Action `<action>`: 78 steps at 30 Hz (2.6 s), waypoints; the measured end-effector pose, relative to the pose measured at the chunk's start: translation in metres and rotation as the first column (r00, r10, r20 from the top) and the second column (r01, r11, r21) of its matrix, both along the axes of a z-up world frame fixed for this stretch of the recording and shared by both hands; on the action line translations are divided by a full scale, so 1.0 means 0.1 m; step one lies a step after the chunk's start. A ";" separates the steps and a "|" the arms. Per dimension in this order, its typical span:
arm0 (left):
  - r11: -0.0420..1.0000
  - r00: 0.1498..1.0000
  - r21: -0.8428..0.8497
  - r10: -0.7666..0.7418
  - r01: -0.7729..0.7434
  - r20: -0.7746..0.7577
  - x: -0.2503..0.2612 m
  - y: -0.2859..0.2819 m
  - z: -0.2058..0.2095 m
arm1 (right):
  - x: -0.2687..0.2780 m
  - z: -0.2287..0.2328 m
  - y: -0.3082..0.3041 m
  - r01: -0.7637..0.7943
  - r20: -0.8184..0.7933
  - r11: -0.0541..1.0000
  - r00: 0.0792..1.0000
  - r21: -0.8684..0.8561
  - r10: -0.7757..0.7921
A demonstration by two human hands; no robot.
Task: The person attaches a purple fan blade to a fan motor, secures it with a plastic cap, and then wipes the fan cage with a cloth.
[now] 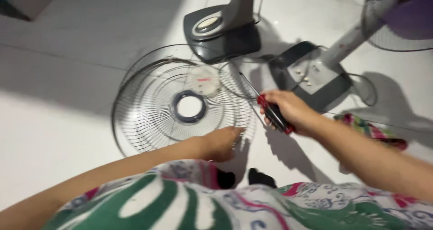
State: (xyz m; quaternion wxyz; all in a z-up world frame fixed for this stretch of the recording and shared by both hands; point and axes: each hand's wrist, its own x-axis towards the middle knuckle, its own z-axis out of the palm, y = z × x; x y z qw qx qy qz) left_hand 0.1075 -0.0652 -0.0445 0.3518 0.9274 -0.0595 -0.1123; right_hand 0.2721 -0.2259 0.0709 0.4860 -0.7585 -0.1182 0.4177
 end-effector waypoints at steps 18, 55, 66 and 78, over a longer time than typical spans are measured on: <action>0.965 0.985 -0.212 0.139 -0.158 -0.100 -0.23 0.48 0.11 | -0.21 -0.71 0.32 -0.045 0.306 0.992 0.952 0.116 0.007; 0.970 0.975 0.230 0.126 -0.083 -0.182 -0.29 1.05 -0.06 | 0.64 -0.39 0.43 -0.345 0.833 0.854 0.263 -0.391 0.487; 0.969 0.966 0.238 0.116 -0.059 -0.232 -0.30 0.97 0.05 | 0.18 -1.04 1.14 -0.576 0.829 0.705 0.081 -0.414 0.554; 0.967 0.949 0.110 0.246 -0.227 -0.196 -0.25 0.98 0.21 | 0.17 -1.05 1.13 -0.566 0.849 0.700 0.001 -0.436 0.529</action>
